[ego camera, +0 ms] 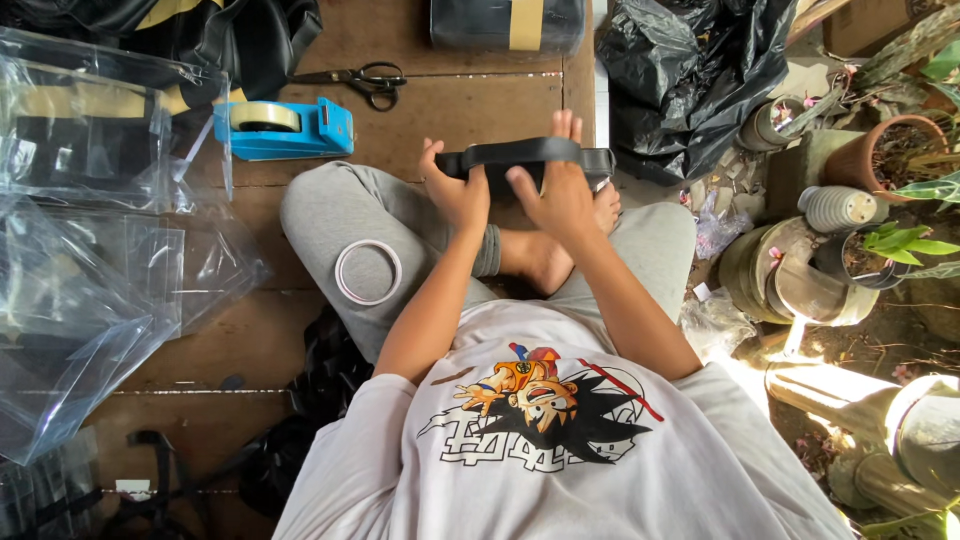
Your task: The person sits on the floor and packages a black bag by applying a strip of tape to it. They then place the bag into a clear plastic bag and seal it with tape.
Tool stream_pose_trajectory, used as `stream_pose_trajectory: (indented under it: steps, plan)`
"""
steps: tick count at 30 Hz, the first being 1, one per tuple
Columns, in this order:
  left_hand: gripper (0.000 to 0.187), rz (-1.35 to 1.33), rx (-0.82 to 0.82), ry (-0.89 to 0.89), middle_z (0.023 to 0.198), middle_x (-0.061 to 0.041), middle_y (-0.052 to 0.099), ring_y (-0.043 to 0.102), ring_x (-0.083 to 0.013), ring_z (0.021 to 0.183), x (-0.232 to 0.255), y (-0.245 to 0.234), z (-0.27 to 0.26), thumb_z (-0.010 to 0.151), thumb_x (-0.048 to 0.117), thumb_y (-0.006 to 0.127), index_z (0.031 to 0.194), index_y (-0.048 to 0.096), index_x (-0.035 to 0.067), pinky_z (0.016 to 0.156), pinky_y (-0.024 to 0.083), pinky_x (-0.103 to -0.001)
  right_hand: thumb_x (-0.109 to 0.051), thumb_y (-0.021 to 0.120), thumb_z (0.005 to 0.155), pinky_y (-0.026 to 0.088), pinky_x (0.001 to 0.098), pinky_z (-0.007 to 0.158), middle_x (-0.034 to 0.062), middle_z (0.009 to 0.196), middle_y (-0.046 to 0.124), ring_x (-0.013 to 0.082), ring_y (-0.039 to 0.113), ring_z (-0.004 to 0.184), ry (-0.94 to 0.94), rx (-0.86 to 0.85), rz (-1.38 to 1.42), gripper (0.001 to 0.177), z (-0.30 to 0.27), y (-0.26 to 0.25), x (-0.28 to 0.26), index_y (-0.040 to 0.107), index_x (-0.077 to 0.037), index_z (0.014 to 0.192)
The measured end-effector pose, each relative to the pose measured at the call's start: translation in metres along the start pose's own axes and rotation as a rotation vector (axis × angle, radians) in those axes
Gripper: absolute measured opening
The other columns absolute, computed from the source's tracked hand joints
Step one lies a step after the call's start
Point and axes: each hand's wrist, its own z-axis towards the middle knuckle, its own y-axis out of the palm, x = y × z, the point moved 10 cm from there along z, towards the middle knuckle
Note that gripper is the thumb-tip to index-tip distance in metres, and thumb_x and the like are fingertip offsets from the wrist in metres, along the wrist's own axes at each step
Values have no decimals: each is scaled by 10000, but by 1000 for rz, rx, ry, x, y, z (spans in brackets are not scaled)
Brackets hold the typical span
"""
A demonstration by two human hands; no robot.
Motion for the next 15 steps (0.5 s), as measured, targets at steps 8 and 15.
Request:
stream_pose_trajectory:
  steps: [8,15]
  plan:
    - [661,102,-48,181,1394,-58,650,612,-301,1327,45,-1,7,707,39,745,1329,568,173,1131,454,-408,-120,606,1032,356,488,1255,248,1698,142,436,97,1583,-85,37,-109,765,15,-35,-12,150,3,1634]
    - [848,265,-249,-92,1643,-156,393,437,-345,1481,5,15,10,707,275,850,1444,436,201,1088,456,-477,-203,501,1120,341,492,1270,164,1708,188,371,163,1587,-100,28,-298,631,2,-23,11,189,-67,1652]
